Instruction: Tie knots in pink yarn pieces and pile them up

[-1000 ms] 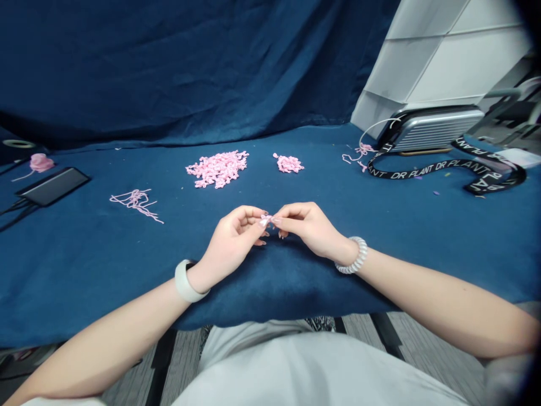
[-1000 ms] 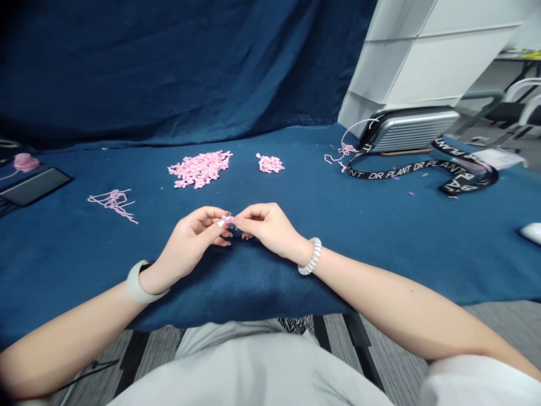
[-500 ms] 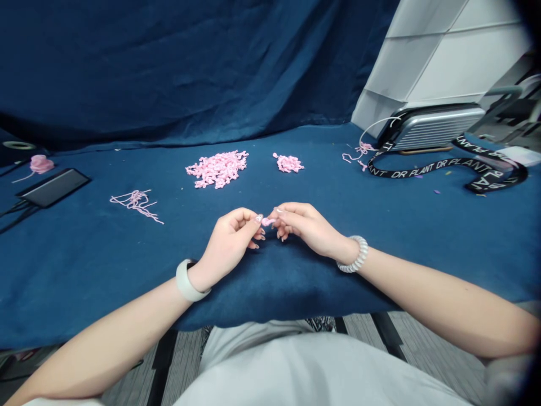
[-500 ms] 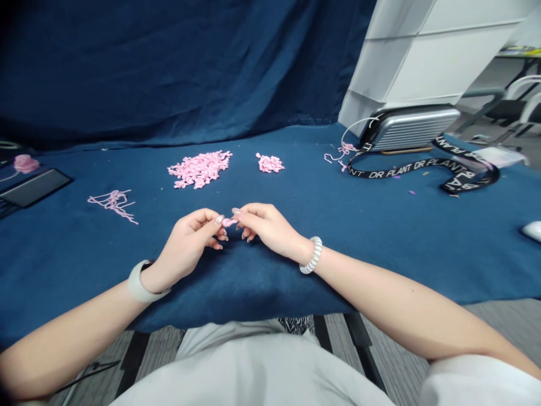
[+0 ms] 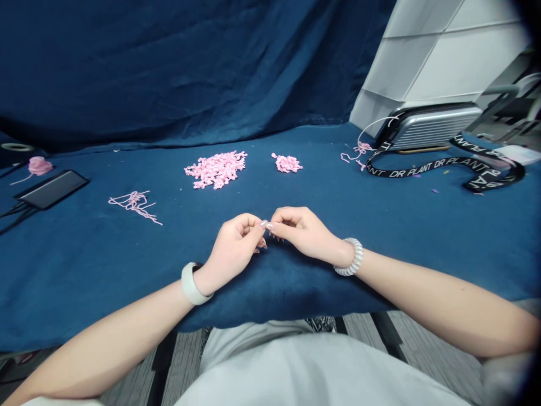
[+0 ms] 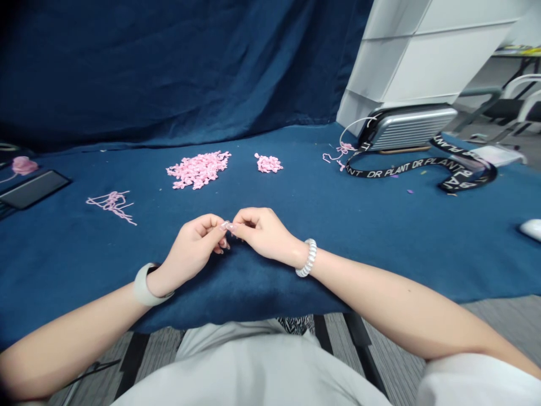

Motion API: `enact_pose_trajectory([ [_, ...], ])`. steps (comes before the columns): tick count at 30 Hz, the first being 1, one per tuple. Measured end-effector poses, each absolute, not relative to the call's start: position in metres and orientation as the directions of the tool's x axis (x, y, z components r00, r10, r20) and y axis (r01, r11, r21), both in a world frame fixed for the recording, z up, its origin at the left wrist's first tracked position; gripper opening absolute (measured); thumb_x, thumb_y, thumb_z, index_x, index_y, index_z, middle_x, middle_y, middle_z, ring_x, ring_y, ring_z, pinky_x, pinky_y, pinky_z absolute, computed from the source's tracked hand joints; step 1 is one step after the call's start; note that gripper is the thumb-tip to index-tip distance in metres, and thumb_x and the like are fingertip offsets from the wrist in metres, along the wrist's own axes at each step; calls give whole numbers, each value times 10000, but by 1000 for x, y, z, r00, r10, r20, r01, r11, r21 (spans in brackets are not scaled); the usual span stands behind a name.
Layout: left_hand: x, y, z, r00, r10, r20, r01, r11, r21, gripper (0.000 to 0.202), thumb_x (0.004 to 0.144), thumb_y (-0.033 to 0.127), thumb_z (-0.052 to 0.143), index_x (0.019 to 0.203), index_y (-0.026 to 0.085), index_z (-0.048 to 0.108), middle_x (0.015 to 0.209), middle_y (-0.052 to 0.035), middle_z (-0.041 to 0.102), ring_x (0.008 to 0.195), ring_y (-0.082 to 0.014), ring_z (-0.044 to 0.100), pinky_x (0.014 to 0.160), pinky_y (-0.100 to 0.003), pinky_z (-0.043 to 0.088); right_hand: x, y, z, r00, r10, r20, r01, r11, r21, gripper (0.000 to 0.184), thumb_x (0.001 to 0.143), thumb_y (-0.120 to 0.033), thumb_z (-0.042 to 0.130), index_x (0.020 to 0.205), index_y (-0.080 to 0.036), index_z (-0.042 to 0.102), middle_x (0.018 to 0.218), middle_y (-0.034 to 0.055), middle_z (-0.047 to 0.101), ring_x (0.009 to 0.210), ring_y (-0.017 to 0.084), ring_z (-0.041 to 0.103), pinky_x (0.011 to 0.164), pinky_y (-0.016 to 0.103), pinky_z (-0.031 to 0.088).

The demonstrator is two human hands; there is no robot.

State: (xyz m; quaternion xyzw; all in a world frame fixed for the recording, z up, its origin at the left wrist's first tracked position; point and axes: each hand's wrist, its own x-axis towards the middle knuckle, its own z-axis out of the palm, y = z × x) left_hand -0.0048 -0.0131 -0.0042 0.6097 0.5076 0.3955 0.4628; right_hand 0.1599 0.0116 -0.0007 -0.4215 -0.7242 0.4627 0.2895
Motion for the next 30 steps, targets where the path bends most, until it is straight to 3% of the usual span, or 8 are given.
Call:
enact_pose_trajectory([
  [7,-5,-13,-5,172,985,-6,203,-30,979,270,828,380,549,729,131,512,562,19,550,521,-65,526,510,-159,439,160,14,-4,-518,855,-36,299,142,-944,492,740,-561,506,743,-71,553,653,9,518,582,-24,418,570,104,344],
  [15,-6,-10,-8,187,981,-49,125,26,992,260,840,373,529,735,137,504,553,29,537,506,-66,524,511,-170,445,159,21,-10,-566,816,-117,91,-79,-993,535,776,-595,407,846,-80,535,754,30,529,615,-3,487,592,143,423],
  [20,-7,-10,-9,187,981,-41,115,20,993,257,831,371,547,732,138,506,554,27,542,511,-66,526,522,-174,448,159,18,-5,-558,825,-89,203,32,-979,454,741,-528,523,795,-77,546,707,8,530,597,-26,464,588,103,402],
  [24,-9,-9,-13,179,983,-38,82,24,996,258,841,392,528,765,145,519,578,27,546,526,-72,539,533,-186,455,160,18,-4,-517,854,-64,242,74,-967,409,757,-483,521,773,-76,544,669,0,519,587,-31,453,583,93,390],
  [30,-8,-8,-13,196,980,-46,112,25,993,252,820,387,554,834,135,563,610,10,574,547,-76,553,549,-188,462,160,19,-5,-505,861,-62,260,84,-962,478,722,-545,533,774,-70,552,666,6,528,577,-30,448,571,91,385],
])
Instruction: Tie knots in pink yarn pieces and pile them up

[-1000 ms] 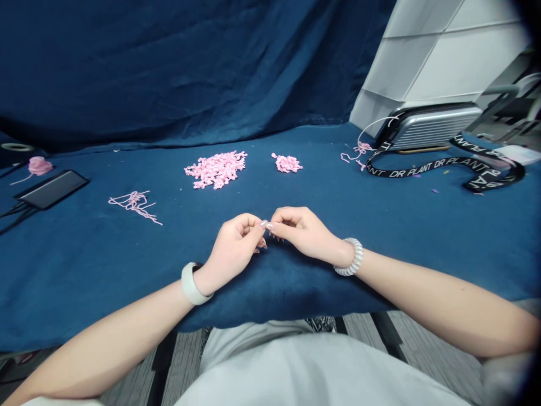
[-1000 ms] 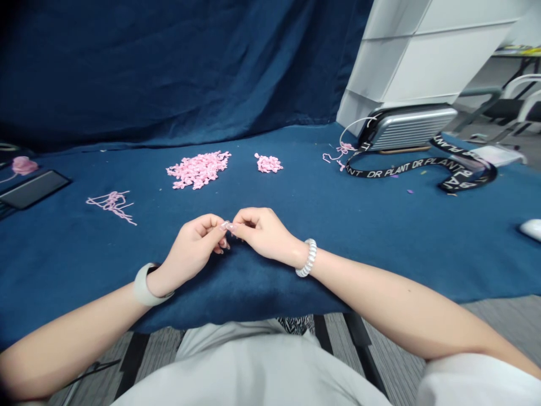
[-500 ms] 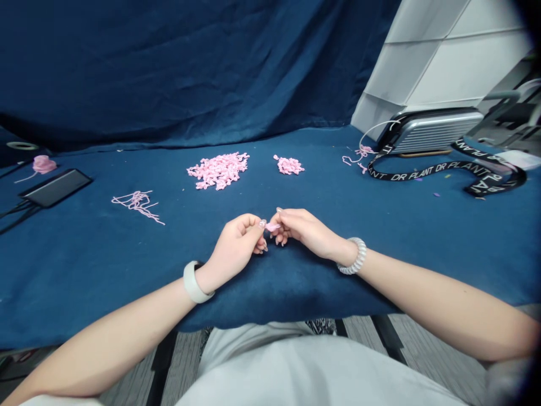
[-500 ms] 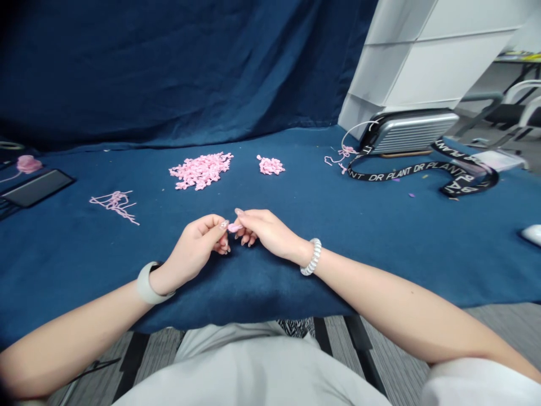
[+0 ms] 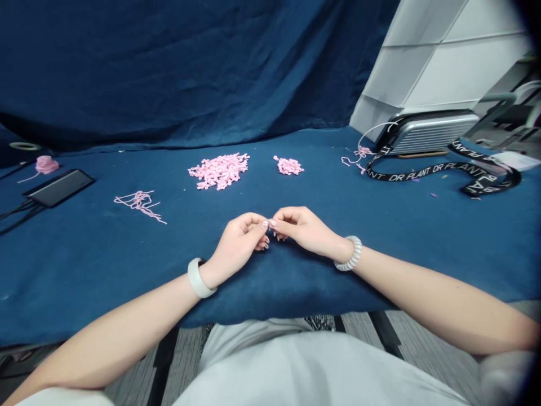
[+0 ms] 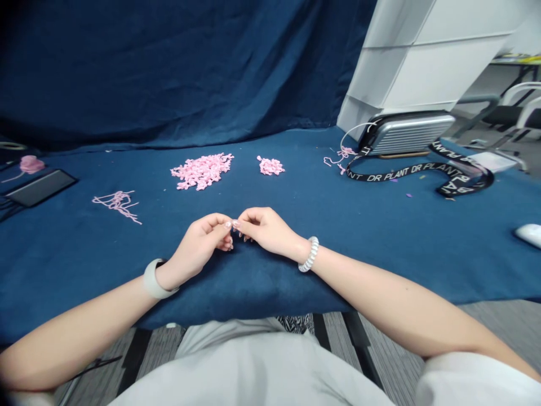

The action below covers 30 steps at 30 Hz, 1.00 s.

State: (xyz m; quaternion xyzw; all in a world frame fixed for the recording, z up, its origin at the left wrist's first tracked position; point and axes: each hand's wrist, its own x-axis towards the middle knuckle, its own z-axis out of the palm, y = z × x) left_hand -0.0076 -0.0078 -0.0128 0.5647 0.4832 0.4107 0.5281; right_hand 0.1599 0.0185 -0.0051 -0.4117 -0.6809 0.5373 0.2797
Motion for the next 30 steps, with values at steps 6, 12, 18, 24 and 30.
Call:
enact_pose_trajectory([
  [6,-7,-8,-7,151,988,-7,130,-13,991,227,803,351,561,760,135,508,593,15,555,534,-72,536,542,-184,448,161,19,-4,-525,846,-99,308,80,-948,514,702,-575,532,783,-68,549,667,8,528,577,-28,453,564,86,370],
  [12,-6,-8,-6,113,993,-37,85,28,996,196,807,331,521,842,141,490,624,12,559,533,-82,545,536,-194,446,165,29,-5,-531,843,-83,338,121,-933,529,706,-577,519,821,-63,559,708,19,550,591,-22,465,592,99,388],
  [18,-8,-8,-11,116,991,-73,41,69,997,314,846,328,461,1109,157,444,692,6,586,552,-85,561,529,-201,463,197,107,-10,-95,984,153,586,179,-790,527,746,-563,446,871,-76,608,811,31,594,633,-16,395,643,112,322],
  [24,-8,-10,-7,139,988,-70,59,63,996,307,860,318,450,1112,143,449,696,-2,583,574,-87,570,555,-202,465,198,184,-20,67,969,237,713,120,-691,436,767,-463,441,785,-85,657,868,67,613,800,51,465,778,159,329],
  [30,-8,-10,-6,144,987,-66,79,55,995,313,859,317,447,1117,139,447,689,-7,583,587,-98,574,567,-216,464,179,213,-39,91,956,279,769,111,-629,410,767,-454,448,890,-146,691,1136,72,535,1090,124,395,986,229,310],
])
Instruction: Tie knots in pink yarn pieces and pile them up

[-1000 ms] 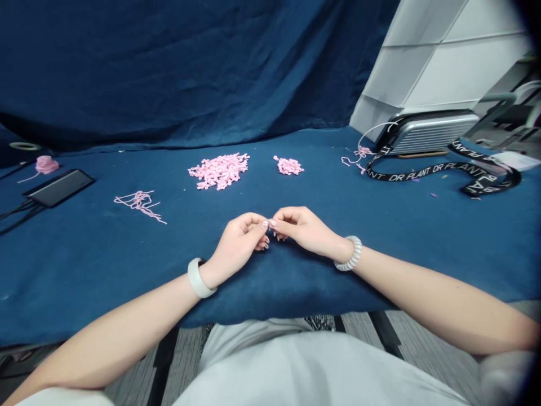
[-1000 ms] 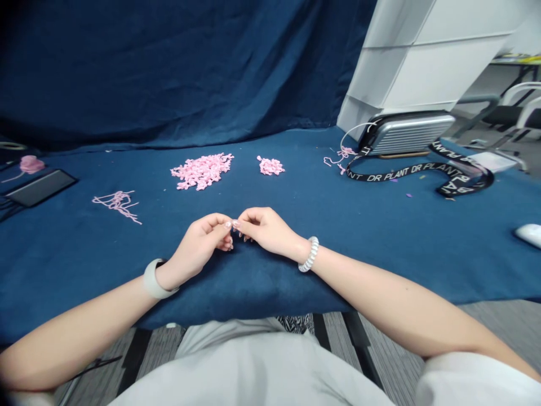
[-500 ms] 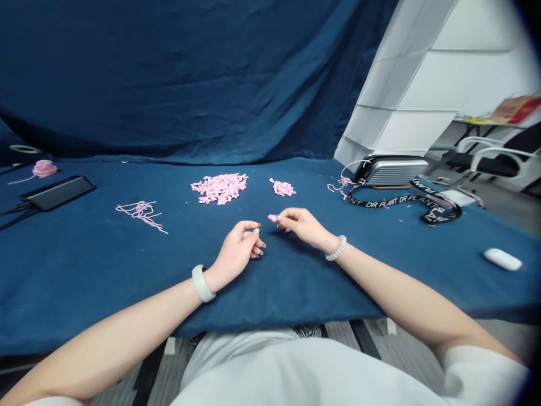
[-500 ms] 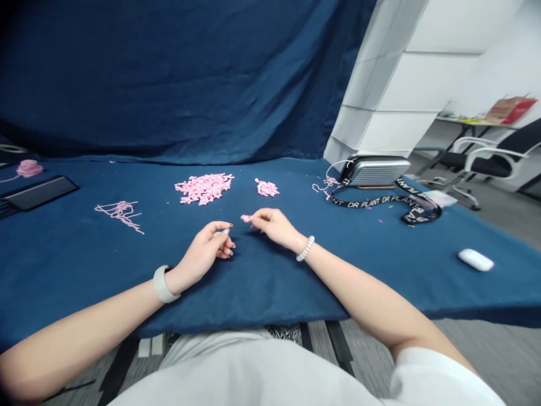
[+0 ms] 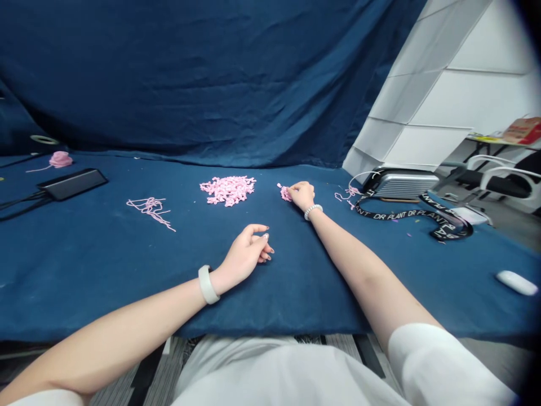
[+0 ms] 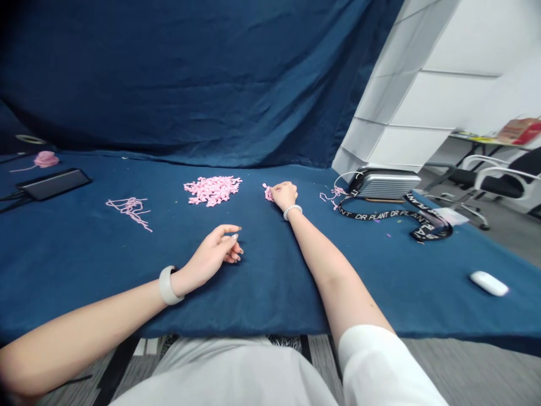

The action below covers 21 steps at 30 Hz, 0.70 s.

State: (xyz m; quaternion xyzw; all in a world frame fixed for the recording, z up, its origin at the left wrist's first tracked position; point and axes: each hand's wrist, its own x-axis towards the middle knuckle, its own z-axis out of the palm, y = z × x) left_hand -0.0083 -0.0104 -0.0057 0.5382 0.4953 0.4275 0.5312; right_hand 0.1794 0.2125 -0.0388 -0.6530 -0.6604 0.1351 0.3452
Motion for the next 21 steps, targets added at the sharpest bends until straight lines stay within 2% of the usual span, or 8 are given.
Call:
enact_pose_trajectory([
  [4,-8,-11,-7,160,986,-57,71,46,996,323,849,330,466,1110,141,453,684,-7,586,583,-102,578,571,-224,466,176,217,-46,62,952,299,800,132,-585,439,790,-480,422,921,-156,688,1217,74,452,1136,157,319,1052,310,251],
  [8,-8,-10,-11,166,984,-58,67,48,997,321,844,329,476,1104,143,456,675,-6,587,574,-100,574,564,-221,464,170,217,-49,26,945,326,822,166,-545,455,775,-521,437,909,-163,684,1215,77,421,1134,168,279,1060,348,219],
  [13,-9,-8,-16,187,981,-47,73,34,997,315,853,346,465,1104,154,454,693,-11,593,587,-100,578,577,-227,469,169,220,-51,56,941,334,841,135,-523,459,745,-526,467,853,-127,667,1165,100,434,1087,166,299,1035,364,246],
  [16,-11,-8,-11,160,987,-23,72,11,997,324,852,349,465,1108,152,451,718,-22,599,620,-109,592,604,-241,476,173,218,-50,102,932,348,840,107,-532,470,757,-532,433,928,-141,631,1160,101,432,1085,171,319,1026,377,269],
  [19,-22,2,2,98,991,86,103,-96,990,308,847,327,458,1090,138,462,692,-19,589,655,-127,603,642,-261,479,174,213,-49,134,920,369,826,102,-555,492,760,-518,431,1041,-139,572,1170,117,415,1113,191,322,1040,394,268],
  [21,-43,19,12,83,970,227,269,-241,933,285,840,322,462,1053,138,502,676,-19,593,662,-134,597,673,-270,468,175,211,-50,152,914,377,810,104,-578,539,752,-479,458,1147,-116,508,1208,149,374,1146,219,306,1050,424,254],
])
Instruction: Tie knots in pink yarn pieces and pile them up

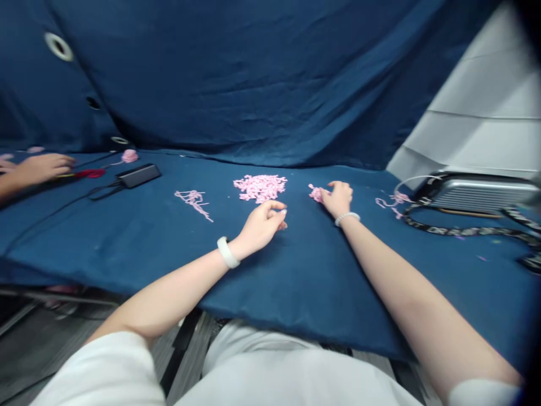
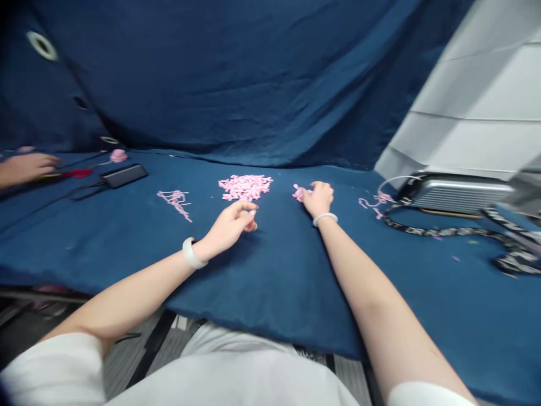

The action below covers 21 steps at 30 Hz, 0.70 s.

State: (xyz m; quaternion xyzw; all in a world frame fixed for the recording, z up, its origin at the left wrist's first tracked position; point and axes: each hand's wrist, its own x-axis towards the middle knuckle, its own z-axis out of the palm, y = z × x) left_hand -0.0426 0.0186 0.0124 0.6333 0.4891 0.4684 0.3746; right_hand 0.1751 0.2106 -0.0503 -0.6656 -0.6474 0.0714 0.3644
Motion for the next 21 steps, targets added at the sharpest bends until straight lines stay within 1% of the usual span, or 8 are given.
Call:
enact_pose_trajectory([
  [2,-77,40,23,17,921,390,574,-329,750,260,823,335,489,996,157,568,757,-33,625,695,-141,586,699,-273,446,176,212,-53,150,911,384,796,120,-594,575,751,-436,471,1225,-111,450,1250,165,334,1184,240,281,1062,446,242],
  [3,-99,50,27,-39,896,442,716,-283,638,260,812,332,509,995,165,589,798,-39,637,725,-149,584,726,-277,437,177,213,-55,152,900,408,804,128,-581,587,748,-429,475,1248,-125,431,1265,159,321,1197,244,275,1067,451,244],
  [5,-147,65,32,-262,857,444,872,13,489,260,791,332,547,984,175,620,868,-50,652,813,-168,586,796,-280,420,178,215,-59,145,887,439,814,145,-563,605,739,-417,489,1275,-150,405,1279,146,309,1222,243,263,1081,454,246],
  [10,-249,76,19,-574,725,380,787,362,500,280,786,214,537,1018,91,634,1067,-171,616,1020,-265,537,916,-377,358,180,215,-63,141,883,448,817,152,-557,592,745,-380,479,1291,-166,396,1340,135,235,1270,248,226,1099,457,245],
  [12,-271,75,7,-666,652,361,726,456,516,375,800,287,535,1111,87,601,1163,-213,560,1095,-312,491,924,-438,341,180,214,-62,145,893,427,813,138,-565,589,743,-385,479,1287,-174,401,1356,127,216,1283,259,211,1104,458,239],
  [14,-284,75,-4,-736,594,325,662,532,528,469,764,385,580,1119,79,602,1207,-256,514,1130,-375,450,908,-511,323,179,213,-61,144,904,402,810,126,-572,582,738,-396,483,1276,-187,413,1370,117,201,1292,267,198,1110,453,234],
  [17,-293,79,-15,-782,557,278,607,581,542,418,701,407,641,990,107,669,1156,-244,556,1130,-409,443,901,-550,299,179,213,-61,131,920,370,809,117,-576,554,732,-386,486,1248,-188,444,1384,109,181,1304,277,182,1117,448,225],
  [21,-298,85,-18,-802,528,279,578,568,586,299,756,356,580,932,137,682,1074,-196,619,1048,-358,526,880,-514,336,179,214,-62,122,927,353,802,117,-586,537,727,-381,496,1226,-187,473,1387,102,173,1306,286,180,1121,449,217],
])
